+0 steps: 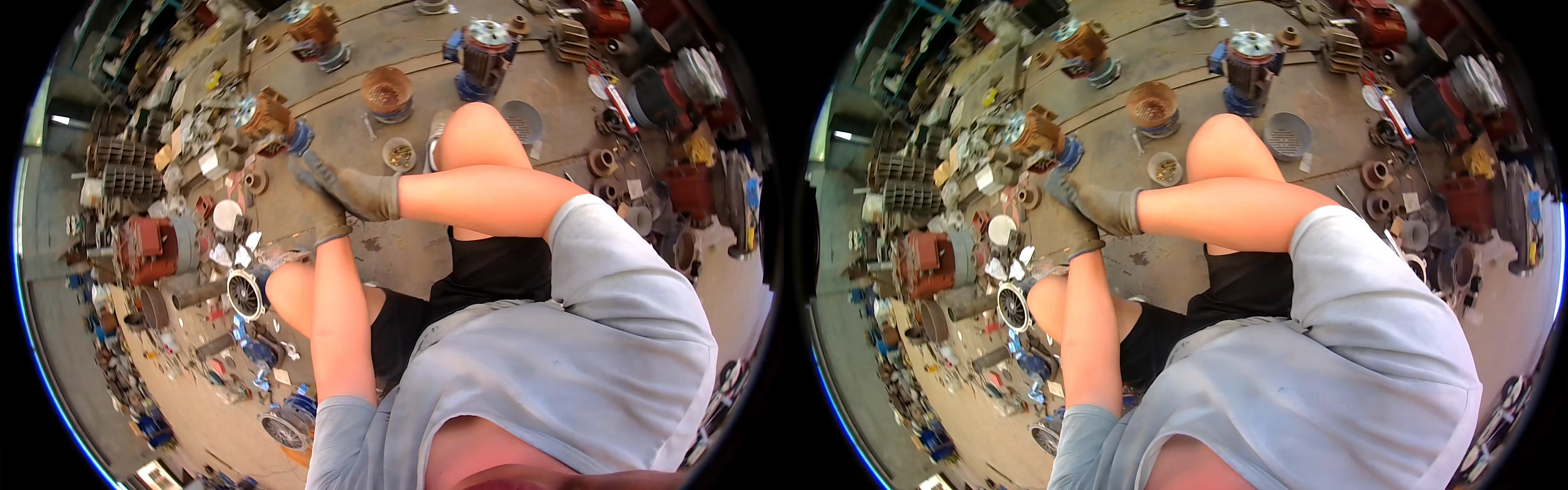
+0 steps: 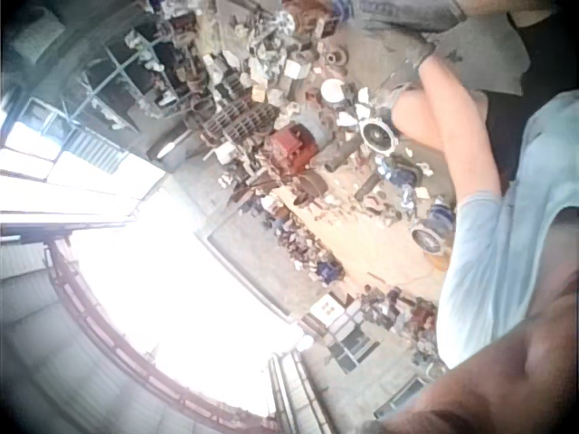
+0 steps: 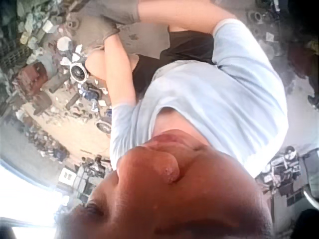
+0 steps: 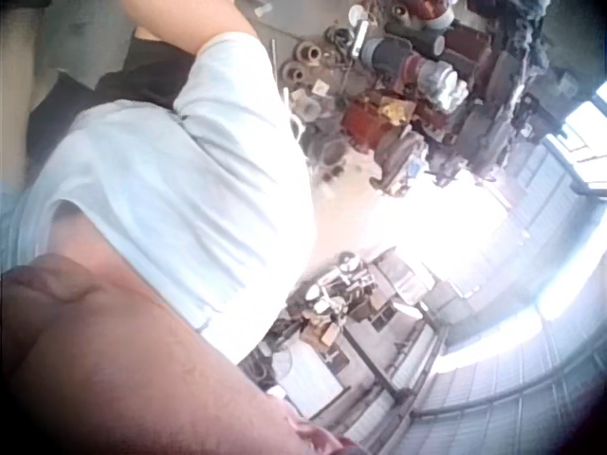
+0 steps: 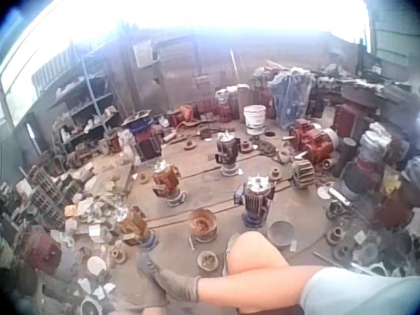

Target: The person sits on the floor in a workshop and uses a screwdriver to remove screws from the end caps of an electric motor. They manipulate the motor casing, remove a cover, and place screws into a small container. The person then picks up another motor and continues the disassembly process.

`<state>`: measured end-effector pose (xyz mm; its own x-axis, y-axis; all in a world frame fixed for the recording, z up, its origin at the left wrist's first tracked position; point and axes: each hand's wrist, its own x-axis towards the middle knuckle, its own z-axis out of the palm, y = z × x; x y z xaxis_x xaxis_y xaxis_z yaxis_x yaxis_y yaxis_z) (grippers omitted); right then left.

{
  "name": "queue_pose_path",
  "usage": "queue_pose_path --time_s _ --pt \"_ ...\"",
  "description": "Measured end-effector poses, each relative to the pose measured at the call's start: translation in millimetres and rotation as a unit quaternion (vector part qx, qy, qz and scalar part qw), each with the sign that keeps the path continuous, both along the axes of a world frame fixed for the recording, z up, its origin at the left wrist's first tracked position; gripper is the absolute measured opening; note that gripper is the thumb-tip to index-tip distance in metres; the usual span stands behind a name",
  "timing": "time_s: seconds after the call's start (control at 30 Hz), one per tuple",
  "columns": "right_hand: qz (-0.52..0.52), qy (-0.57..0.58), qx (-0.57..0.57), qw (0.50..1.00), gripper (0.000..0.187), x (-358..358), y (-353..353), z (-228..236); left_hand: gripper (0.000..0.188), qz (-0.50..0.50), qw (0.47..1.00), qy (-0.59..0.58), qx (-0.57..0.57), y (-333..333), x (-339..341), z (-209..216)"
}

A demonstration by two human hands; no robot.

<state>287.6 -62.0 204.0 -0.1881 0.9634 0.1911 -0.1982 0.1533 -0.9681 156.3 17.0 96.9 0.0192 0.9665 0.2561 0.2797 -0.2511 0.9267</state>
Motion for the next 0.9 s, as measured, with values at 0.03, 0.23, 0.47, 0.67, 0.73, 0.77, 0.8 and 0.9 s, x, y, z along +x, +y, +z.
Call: queue_pose_path --time_s 0.03,0.23,0.47,0.67,0.73,0.77,0.8,0.9 --pt "-0.005 -0.091 0.109 0.99 0.062 22.6 18.2 -56.5 0.055 0.005 0.992 -0.085 -0.093 -10.0 29.4 -2.1" --pt "0.13 0.26 -0.147 0.945 0.122 143.6 -0.7 17.8 0.042 -0.044 0.831 0.117 -0.542 -102.2 67.0 -88.1" --pt "-0.041 0.22 0.021 0.974 0.133 246.3 -67.7 69.3 0.047 -0.248 0.589 0.258 -0.725 -229.3 59.7 -162.4" --pt "-0.301 0.479 0.064 0.822 0.038 315.9 -59.4 69.2 0.049 -0.32 0.54 0.319 -0.711 -233.3 80.0 -222.1" --pt "-0.297 0.494 0.019 0.817 0.045 314.0 -37.5 61.7 0.049 -0.344 0.531 0.327 -0.702 -231.8 100.1 -234.4" --pt "-0.286 0.511 -0.023 0.81 0.047 304.9 -19.7 71.0 0.05 -0.346 0.532 0.323 -0.702 -227.9 101.5 -240.5" --pt "-0.292 0.493 -0.03 0.819 0.049 304.8 -5.9 71.7 0.05 -0.359 0.525 0.327 -0.699 -223.3 107.6 -245.3" --pt "-0.313 0.372 0.001 0.874 0.048 325.1 38.3 53.6 0.051 -0.392 0.506 0.337 -0.691 -201.1 124.0 -252.3"
